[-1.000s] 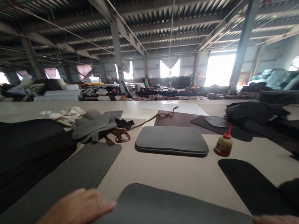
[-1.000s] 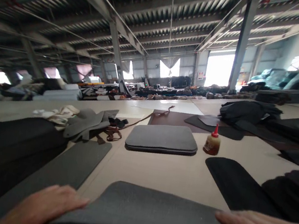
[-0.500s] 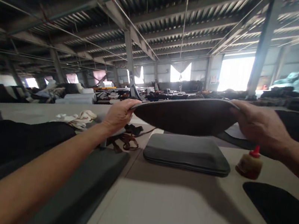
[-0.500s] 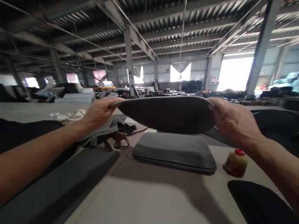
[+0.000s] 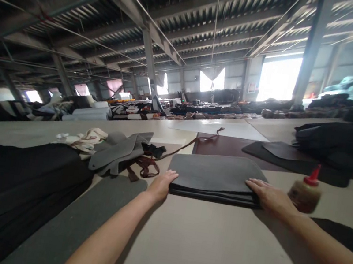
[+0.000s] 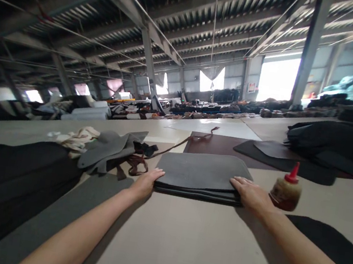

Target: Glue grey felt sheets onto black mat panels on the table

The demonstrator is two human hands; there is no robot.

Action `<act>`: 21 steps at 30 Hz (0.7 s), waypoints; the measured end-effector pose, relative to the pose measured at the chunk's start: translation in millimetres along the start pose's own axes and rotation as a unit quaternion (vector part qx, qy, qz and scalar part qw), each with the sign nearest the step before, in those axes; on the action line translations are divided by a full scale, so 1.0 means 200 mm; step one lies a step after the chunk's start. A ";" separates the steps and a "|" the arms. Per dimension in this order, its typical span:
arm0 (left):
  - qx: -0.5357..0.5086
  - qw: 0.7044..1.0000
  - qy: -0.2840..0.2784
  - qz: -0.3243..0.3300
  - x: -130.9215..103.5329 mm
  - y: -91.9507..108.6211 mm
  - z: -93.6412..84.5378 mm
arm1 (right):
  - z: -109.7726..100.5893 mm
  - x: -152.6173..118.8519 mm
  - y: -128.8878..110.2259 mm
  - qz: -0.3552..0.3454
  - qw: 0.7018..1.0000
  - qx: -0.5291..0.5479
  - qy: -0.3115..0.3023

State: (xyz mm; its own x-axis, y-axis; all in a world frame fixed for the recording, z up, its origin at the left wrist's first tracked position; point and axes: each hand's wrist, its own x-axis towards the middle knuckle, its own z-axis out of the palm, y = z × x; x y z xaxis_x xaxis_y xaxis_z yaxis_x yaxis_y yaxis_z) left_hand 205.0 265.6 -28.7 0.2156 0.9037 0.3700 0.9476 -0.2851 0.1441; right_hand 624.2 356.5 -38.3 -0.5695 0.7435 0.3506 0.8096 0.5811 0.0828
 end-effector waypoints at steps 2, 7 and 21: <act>0.000 1.000 -0.011 0.001 -0.01 0.00 -0.01 | -0.02 0.00 0.01 -0.013 1.000 -0.003 -0.007; 0.007 0.999 -0.032 -0.001 0.02 0.00 -0.01 | -0.06 -0.03 0.00 -0.033 0.999 -0.021 -0.013; 0.124 0.992 -0.017 -0.012 0.00 -0.04 -0.01 | -0.31 -0.22 -0.23 0.005 0.994 -0.030 -0.101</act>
State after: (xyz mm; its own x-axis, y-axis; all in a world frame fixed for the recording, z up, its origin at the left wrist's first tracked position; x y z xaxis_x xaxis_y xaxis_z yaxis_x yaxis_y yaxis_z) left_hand 197.3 266.7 -27.6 0.1955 0.9208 0.3375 0.9806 -0.1790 -0.0796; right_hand 620.7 275.1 0.7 -0.5740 0.8035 0.1578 0.8185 0.5575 0.1386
